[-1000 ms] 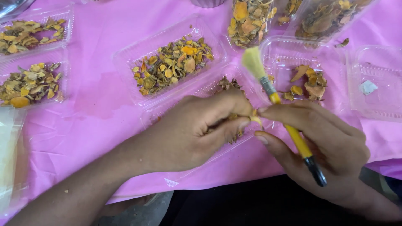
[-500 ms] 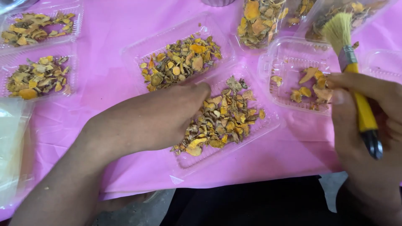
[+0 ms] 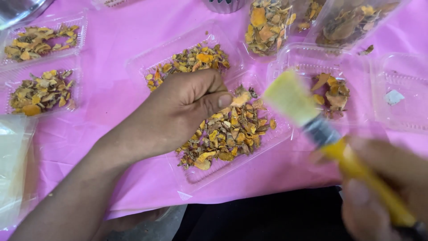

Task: Sorting and cleaning dried herbs in plastic containers using hands and a brush to remove impurities.

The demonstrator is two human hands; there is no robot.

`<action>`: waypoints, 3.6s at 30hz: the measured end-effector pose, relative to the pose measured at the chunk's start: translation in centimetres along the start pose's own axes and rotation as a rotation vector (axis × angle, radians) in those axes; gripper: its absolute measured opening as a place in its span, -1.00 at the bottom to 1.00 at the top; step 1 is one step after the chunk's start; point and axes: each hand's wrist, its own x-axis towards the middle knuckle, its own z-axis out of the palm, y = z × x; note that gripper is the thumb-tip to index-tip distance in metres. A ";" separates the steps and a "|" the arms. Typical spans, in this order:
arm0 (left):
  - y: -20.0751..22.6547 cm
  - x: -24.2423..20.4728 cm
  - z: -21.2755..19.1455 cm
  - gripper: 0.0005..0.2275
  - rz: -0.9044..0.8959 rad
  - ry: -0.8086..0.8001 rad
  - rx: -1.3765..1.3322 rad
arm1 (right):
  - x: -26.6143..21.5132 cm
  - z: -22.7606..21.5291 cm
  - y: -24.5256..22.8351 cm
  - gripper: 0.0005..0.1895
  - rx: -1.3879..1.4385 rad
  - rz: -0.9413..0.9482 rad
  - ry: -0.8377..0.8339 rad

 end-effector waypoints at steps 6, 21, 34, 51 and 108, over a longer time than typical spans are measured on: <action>0.3 -0.3 0.5 -0.79 0.123 -0.078 -0.243 | 0.8 0.5 2.2 -0.63 -0.094 -0.294 -0.123; 1.0 -0.5 0.8 -0.77 0.158 -0.248 -0.267 | 1.7 1.8 1.3 -0.71 -0.297 -0.355 0.000; 1.9 -0.8 1.7 -0.81 0.342 -0.290 -0.068 | 2.9 3.7 -0.8 -0.86 -0.015 -0.530 -0.048; 0.6 -0.5 2.5 -0.81 0.345 0.063 0.087 | -1.6 0.1 0.0 -0.55 0.237 -0.079 0.067; 0.7 -0.2 1.1 -0.89 0.034 -0.355 -0.163 | 0.5 2.6 0.8 -0.74 -0.025 -0.459 0.014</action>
